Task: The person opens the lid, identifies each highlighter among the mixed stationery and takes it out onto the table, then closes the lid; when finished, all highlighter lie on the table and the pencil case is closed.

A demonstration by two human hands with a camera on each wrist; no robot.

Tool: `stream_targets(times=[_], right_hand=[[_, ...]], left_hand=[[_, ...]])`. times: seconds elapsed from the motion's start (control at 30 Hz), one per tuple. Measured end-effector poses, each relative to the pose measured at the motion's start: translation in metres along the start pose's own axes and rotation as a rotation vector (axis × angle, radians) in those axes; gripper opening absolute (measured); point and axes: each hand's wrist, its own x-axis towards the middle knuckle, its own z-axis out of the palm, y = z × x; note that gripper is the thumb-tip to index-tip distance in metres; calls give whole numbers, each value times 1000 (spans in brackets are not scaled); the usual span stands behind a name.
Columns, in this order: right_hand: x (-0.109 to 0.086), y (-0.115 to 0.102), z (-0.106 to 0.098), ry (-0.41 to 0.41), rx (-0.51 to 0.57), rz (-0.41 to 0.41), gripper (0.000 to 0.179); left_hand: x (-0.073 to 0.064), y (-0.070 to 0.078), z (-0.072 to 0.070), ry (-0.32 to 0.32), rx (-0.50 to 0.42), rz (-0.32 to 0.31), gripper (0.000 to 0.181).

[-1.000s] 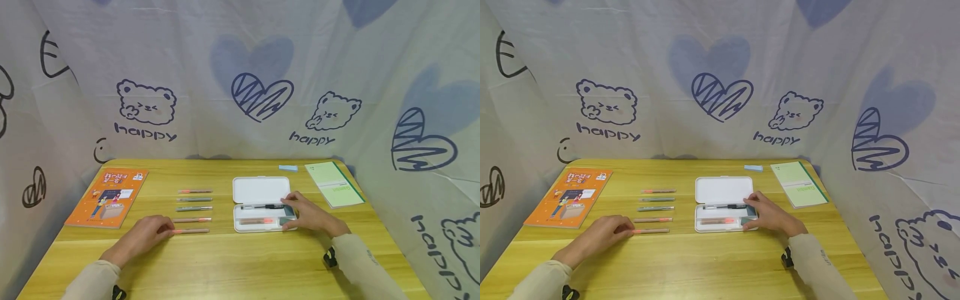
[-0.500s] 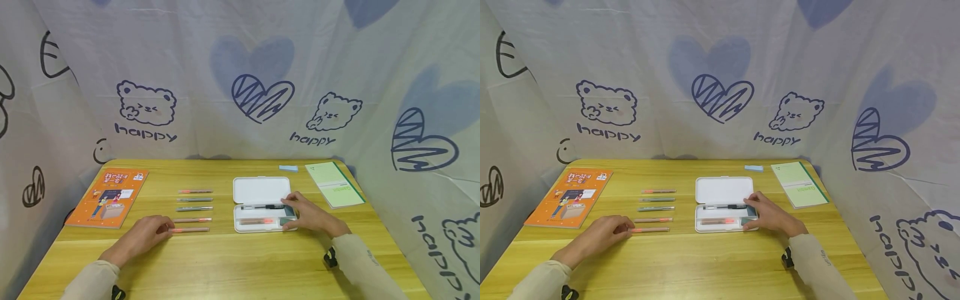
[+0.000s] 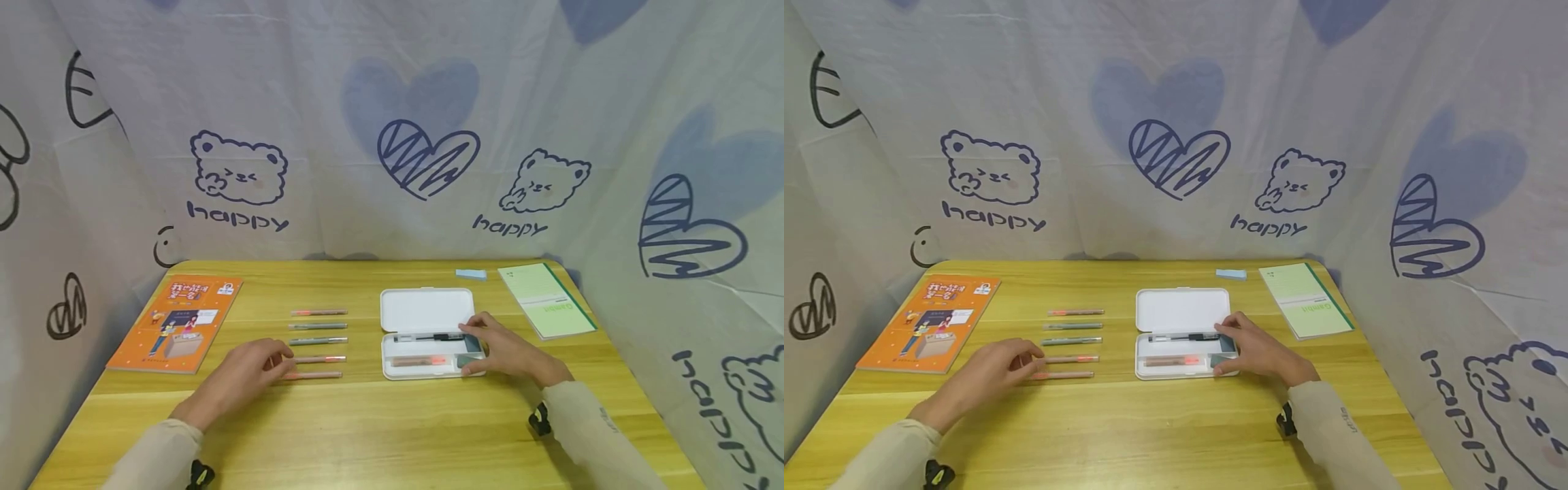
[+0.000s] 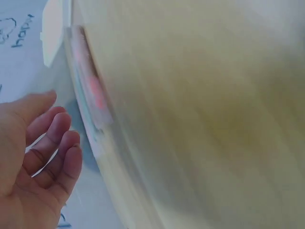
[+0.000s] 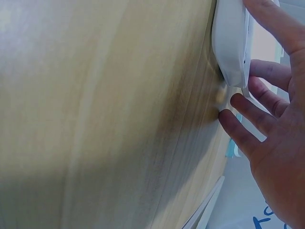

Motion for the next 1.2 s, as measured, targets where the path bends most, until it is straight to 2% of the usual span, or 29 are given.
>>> stream_targets(times=[0.17,0.27,0.37,0.53,0.7,0.9,1.07,1.2], right_hand=[[1,2,0,1,-8,0,106],[0,2,-1,-3,-8,1,106],[1,1,-3,-3,-2,0,106],[1,0,-4,-6,3,3,105],[0,0,-4,-11,7,7,105],[0,2,-3,-9,8,17,106],[0,1,-2,-13,21,18,106],[0,1,-3,-9,21,15,105]], left_hand=[[23,27,11,46,35,118,14],[38,47,22,52,19,177,13],[53,68,35,44,-12,241,12],[70,95,56,-13,-31,328,12],[81,112,70,-55,-31,336,10],[90,122,76,-69,64,332,6],[92,128,79,-46,149,363,4],[91,131,81,-32,188,364,2]])
